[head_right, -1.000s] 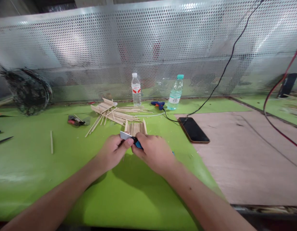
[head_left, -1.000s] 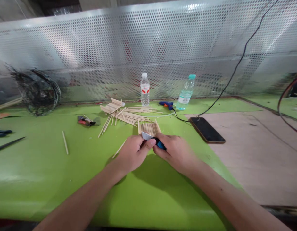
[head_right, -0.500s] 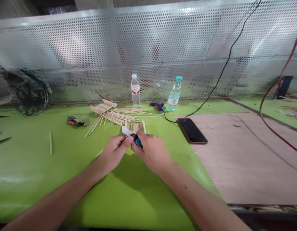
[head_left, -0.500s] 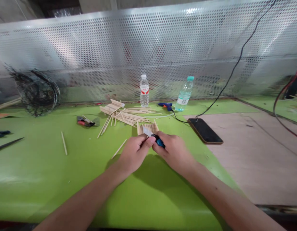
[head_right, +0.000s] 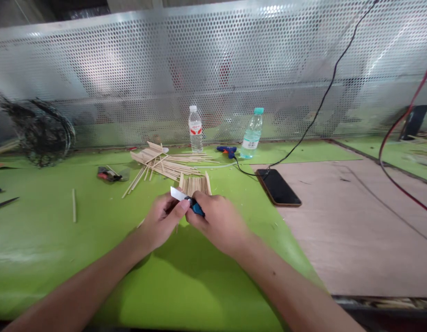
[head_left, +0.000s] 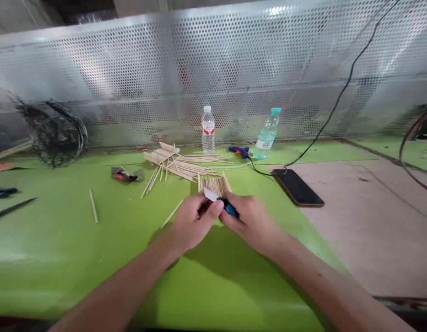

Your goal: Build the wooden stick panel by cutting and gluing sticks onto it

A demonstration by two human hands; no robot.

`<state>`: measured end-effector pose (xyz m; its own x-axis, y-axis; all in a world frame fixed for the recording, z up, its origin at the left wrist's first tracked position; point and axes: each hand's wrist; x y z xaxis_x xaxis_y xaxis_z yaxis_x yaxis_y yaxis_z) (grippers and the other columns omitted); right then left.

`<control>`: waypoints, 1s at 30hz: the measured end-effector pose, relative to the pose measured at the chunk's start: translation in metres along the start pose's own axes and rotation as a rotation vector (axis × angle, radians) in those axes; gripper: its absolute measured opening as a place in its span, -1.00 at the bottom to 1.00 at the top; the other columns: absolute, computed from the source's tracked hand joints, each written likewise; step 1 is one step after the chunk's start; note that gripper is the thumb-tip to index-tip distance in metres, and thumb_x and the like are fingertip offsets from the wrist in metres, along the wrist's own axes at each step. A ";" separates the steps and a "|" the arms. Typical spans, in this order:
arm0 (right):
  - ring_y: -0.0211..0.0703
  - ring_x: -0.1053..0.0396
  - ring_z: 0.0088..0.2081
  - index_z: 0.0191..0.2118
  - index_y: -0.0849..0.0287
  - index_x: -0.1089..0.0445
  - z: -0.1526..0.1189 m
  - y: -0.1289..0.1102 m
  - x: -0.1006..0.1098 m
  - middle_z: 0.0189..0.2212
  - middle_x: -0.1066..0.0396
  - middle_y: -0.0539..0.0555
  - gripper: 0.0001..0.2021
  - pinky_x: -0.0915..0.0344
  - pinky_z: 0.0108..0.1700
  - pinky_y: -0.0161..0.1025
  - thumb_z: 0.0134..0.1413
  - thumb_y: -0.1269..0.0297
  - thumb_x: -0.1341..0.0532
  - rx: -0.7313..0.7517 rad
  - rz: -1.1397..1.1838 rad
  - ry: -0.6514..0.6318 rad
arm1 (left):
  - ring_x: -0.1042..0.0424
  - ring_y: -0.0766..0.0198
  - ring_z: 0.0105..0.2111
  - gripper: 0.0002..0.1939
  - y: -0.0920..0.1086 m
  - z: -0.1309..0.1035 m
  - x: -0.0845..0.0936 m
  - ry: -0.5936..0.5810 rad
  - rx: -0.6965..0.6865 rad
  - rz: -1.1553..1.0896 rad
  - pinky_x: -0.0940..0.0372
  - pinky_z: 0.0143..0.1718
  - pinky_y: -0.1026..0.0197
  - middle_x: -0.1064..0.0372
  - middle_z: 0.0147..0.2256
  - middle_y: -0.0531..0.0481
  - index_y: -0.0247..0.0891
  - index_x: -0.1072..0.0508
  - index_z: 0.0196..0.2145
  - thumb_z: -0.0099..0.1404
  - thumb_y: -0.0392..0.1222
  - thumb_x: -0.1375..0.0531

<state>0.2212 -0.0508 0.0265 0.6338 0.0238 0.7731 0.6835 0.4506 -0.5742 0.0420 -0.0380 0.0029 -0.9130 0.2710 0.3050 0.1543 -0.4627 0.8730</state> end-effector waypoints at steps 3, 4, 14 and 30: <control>-0.28 -0.11 -0.58 -0.40 0.07 -0.13 0.000 0.001 0.000 -0.58 -0.26 -0.06 -0.79 0.01 -0.46 -0.27 0.24 0.16 -0.10 0.005 0.005 -0.002 | -0.06 0.42 -0.62 -0.59 -0.001 0.000 0.000 -0.003 -0.023 -0.010 0.04 -0.63 0.28 -0.12 -0.58 0.17 -0.26 -0.36 -0.39 0.41 0.15 -0.19; -0.28 -0.11 -0.57 -0.40 0.07 -0.14 0.000 0.001 0.000 -0.58 -0.26 -0.06 -0.79 0.01 -0.46 -0.27 0.24 0.16 -0.10 0.007 0.006 -0.003 | -0.05 0.42 -0.62 -0.60 -0.001 0.000 0.000 -0.007 -0.028 -0.011 0.05 -0.63 0.27 -0.11 -0.59 0.17 -0.25 -0.35 -0.40 0.41 0.14 -0.20; -0.27 -0.17 -0.56 -0.36 0.09 -0.22 -0.001 0.000 -0.002 -0.55 -0.32 -0.03 -0.83 0.02 -0.45 -0.28 0.26 0.18 -0.08 0.021 -0.001 -0.043 | -0.04 0.44 -0.62 -0.58 -0.003 -0.003 0.000 -0.029 -0.042 -0.009 0.08 -0.61 0.29 -0.07 -0.59 0.18 -0.24 -0.29 -0.46 0.43 0.10 -0.18; -0.21 -0.18 -0.54 -0.34 0.08 -0.21 0.003 0.013 -0.006 -0.53 -0.35 0.02 -0.79 0.09 -0.43 -0.25 0.26 0.09 -0.08 -0.045 -0.112 0.013 | -0.06 0.40 -0.62 -0.44 -0.003 0.002 -0.001 -0.037 0.139 0.181 0.13 -0.59 0.25 -0.09 -0.61 0.15 -0.24 -0.28 -0.48 0.46 0.28 -0.03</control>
Point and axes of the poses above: each hand's wrist, its own z-axis towards the middle knuckle, its own x-axis out of the back of the hand, y = z × x
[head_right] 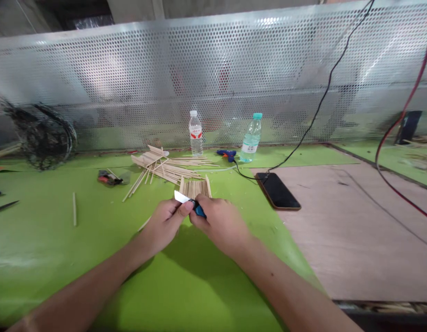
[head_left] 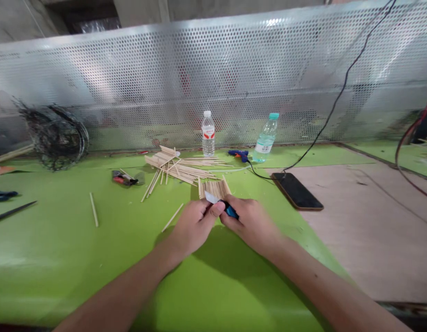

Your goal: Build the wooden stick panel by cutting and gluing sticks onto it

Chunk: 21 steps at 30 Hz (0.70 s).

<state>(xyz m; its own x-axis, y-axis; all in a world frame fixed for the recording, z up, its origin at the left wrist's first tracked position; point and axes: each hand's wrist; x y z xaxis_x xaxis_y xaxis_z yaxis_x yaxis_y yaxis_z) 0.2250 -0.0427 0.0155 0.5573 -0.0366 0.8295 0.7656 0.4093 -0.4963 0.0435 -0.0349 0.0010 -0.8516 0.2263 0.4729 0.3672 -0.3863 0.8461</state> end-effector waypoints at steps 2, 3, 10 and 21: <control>-0.19 -0.18 -0.53 -0.32 0.08 -0.23 -0.001 -0.001 -0.001 -0.52 -0.36 0.04 -0.79 0.09 -0.42 -0.24 0.26 0.08 -0.08 -0.014 -0.010 0.021 | -0.04 0.40 -0.62 -0.44 0.001 0.001 0.001 -0.001 0.016 0.002 0.14 -0.59 0.25 -0.09 -0.60 0.15 -0.23 -0.27 -0.49 0.46 0.28 -0.02; -0.18 -0.17 -0.53 -0.32 0.09 -0.22 -0.001 -0.001 -0.001 -0.52 -0.36 0.04 -0.78 0.09 -0.41 -0.24 0.27 0.07 -0.07 -0.024 -0.014 0.033 | -0.03 0.40 -0.62 -0.43 0.001 0.001 0.001 0.004 0.024 0.002 0.14 -0.59 0.24 -0.08 -0.60 0.15 -0.23 -0.25 -0.50 0.46 0.29 -0.02; -0.25 -0.09 -0.56 -0.36 0.08 -0.18 0.000 -0.004 0.002 -0.57 -0.26 -0.04 -0.73 0.05 -0.46 -0.27 0.30 0.04 -0.07 -0.050 0.055 0.125 | -0.05 0.40 -0.61 -0.44 0.004 0.002 0.001 0.026 0.031 -0.079 0.10 -0.61 0.26 -0.11 -0.58 0.14 -0.23 -0.31 -0.45 0.42 0.32 -0.05; -0.34 -0.05 -0.57 -0.43 0.10 -0.17 -0.004 -0.003 0.008 -0.61 -0.14 -0.13 -0.69 0.03 -0.54 -0.33 0.32 0.09 -0.10 0.111 0.298 0.018 | -0.01 0.44 -0.64 -0.47 0.001 0.002 0.005 0.063 -0.211 -0.125 0.10 -0.67 0.29 -0.06 -0.61 0.18 -0.21 -0.26 -0.50 0.36 0.29 -0.16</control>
Point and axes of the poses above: each hand's wrist, its own z-axis towards the middle knuckle, its own x-axis out of the back of the hand, y = z × x
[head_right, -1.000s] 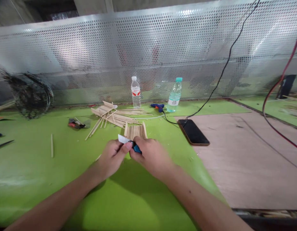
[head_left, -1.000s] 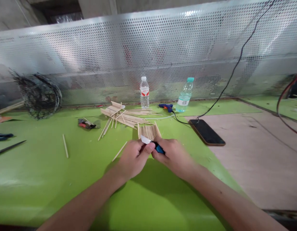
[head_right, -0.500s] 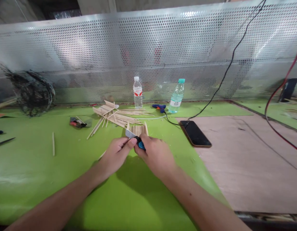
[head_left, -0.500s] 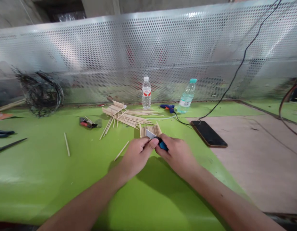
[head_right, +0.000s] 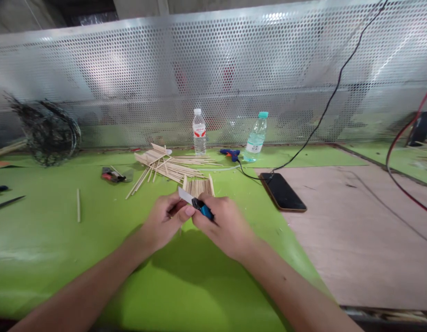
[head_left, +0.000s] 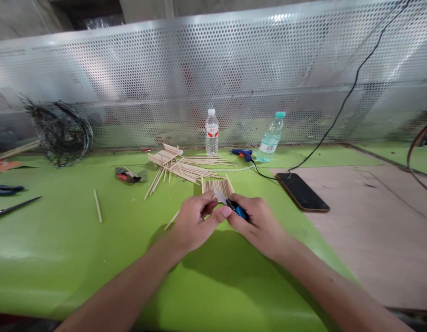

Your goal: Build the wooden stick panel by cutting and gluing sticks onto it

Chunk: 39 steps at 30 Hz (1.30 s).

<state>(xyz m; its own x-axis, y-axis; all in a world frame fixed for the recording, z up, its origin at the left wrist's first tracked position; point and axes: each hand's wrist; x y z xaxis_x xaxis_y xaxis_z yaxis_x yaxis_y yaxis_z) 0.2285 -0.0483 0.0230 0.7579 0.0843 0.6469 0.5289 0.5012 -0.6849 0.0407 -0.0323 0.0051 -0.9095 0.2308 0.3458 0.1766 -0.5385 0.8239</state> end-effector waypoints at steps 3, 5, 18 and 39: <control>-0.35 -0.03 -0.59 -0.43 0.09 -0.14 -0.001 0.000 -0.002 -0.62 -0.14 -0.13 -0.71 0.04 -0.54 -0.32 0.30 0.11 -0.10 0.017 -0.048 -0.030 | -0.03 0.44 -0.65 -0.49 0.001 0.000 0.001 -0.030 -0.045 -0.015 0.08 -0.68 0.30 -0.09 -0.61 0.17 -0.23 -0.31 -0.47 0.38 0.26 -0.17; -0.35 -0.03 -0.60 -0.43 0.09 -0.14 -0.001 0.000 -0.003 -0.62 -0.15 -0.13 -0.75 0.06 -0.54 -0.32 0.26 0.15 -0.12 0.024 -0.086 -0.035 | -0.04 0.44 -0.64 -0.51 0.001 0.000 0.001 -0.022 -0.091 0.001 0.06 -0.67 0.31 -0.11 -0.60 0.16 -0.24 -0.32 -0.47 0.38 0.23 -0.19; -0.36 -0.01 -0.61 -0.44 0.08 -0.12 0.000 0.000 -0.005 -0.64 -0.13 -0.14 -0.81 0.08 -0.54 -0.33 0.16 0.22 -0.13 0.063 -0.106 -0.042 | -0.06 0.47 -0.68 -0.52 -0.005 0.002 0.000 0.025 -0.264 0.061 0.06 -0.73 0.38 -0.14 -0.63 0.16 -0.23 -0.31 -0.50 0.41 0.17 -0.19; -0.33 -0.04 -0.59 -0.42 0.09 -0.19 0.002 0.012 -0.006 -0.62 -0.11 -0.14 -0.83 0.09 -0.48 -0.30 0.17 0.21 -0.14 0.062 -0.200 -0.025 | -0.09 0.41 -0.67 -0.36 0.009 -0.006 -0.006 -0.017 -0.039 0.156 0.05 -0.67 0.29 -0.12 -0.64 0.12 -0.22 -0.25 -0.53 0.44 0.37 0.04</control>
Point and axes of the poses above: each hand's wrist, its own z-axis towards the middle knuckle, its own x-axis out of the back of the hand, y = z × x
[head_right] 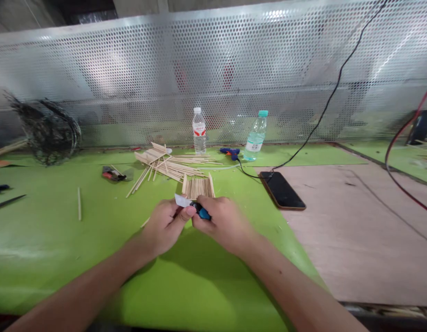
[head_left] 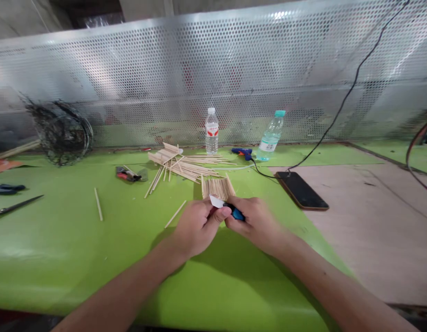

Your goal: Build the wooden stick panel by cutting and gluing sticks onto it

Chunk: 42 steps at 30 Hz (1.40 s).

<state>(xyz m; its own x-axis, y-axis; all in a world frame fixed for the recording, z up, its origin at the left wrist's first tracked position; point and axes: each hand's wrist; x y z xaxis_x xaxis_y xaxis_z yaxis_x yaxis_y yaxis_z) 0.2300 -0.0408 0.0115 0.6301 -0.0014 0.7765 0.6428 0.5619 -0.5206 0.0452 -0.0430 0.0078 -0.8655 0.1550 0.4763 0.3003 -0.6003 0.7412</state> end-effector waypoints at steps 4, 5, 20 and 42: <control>-0.29 -0.08 -0.58 -0.40 0.09 -0.22 0.000 -0.003 0.000 -0.61 -0.18 -0.09 -0.81 0.09 -0.47 -0.28 0.19 0.16 -0.14 -0.040 -0.051 0.036 | -0.06 0.41 -0.69 -0.35 0.000 0.000 0.001 -0.035 0.074 -0.002 0.10 -0.69 0.29 -0.10 -0.66 0.13 -0.23 -0.28 -0.51 0.43 0.39 0.04; -0.28 -0.09 -0.58 -0.40 0.09 -0.23 -0.001 -0.004 0.000 -0.60 -0.21 -0.07 -0.81 0.10 -0.47 -0.28 0.19 0.14 -0.15 -0.053 -0.063 0.049 | -0.06 0.41 -0.70 -0.35 0.000 0.000 0.001 -0.041 0.093 -0.002 0.11 -0.69 0.29 -0.09 -0.67 0.14 -0.22 -0.27 -0.52 0.42 0.39 0.03; -0.29 -0.06 -0.54 -0.44 0.11 -0.25 0.004 -0.013 0.017 -0.60 -0.14 -0.10 -0.71 -0.01 -0.51 -0.30 0.22 0.08 -0.21 -0.217 0.256 0.309 | -0.04 0.41 -0.69 -0.50 -0.009 0.001 -0.003 -0.024 -0.035 -0.031 0.06 -0.72 0.30 -0.14 -0.61 0.13 -0.17 -0.21 -0.48 0.50 0.21 0.03; -0.33 -0.08 -0.57 -0.34 0.16 -0.47 0.002 -0.026 0.025 -0.59 -0.22 -0.11 -0.80 -0.03 -0.56 -0.32 0.02 0.15 -0.38 -0.221 0.685 0.033 | -0.15 0.41 -0.65 -0.78 -0.005 -0.001 0.004 0.036 -0.261 0.258 -0.05 -0.63 0.32 -0.24 -0.60 0.11 -0.22 -0.30 -0.47 0.33 -0.36 -0.07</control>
<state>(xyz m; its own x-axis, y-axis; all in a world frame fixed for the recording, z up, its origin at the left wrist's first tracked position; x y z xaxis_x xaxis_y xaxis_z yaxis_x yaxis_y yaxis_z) 0.2282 -0.0534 0.0448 0.9339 0.2649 0.2402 0.1689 0.2652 -0.9493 0.0398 -0.0398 0.0051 -0.7897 -0.0524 0.6112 0.4021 -0.7967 0.4512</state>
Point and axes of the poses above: each hand's wrist, its own z-axis towards the middle knuckle, its own x-axis out of the back of the hand, y = z × x
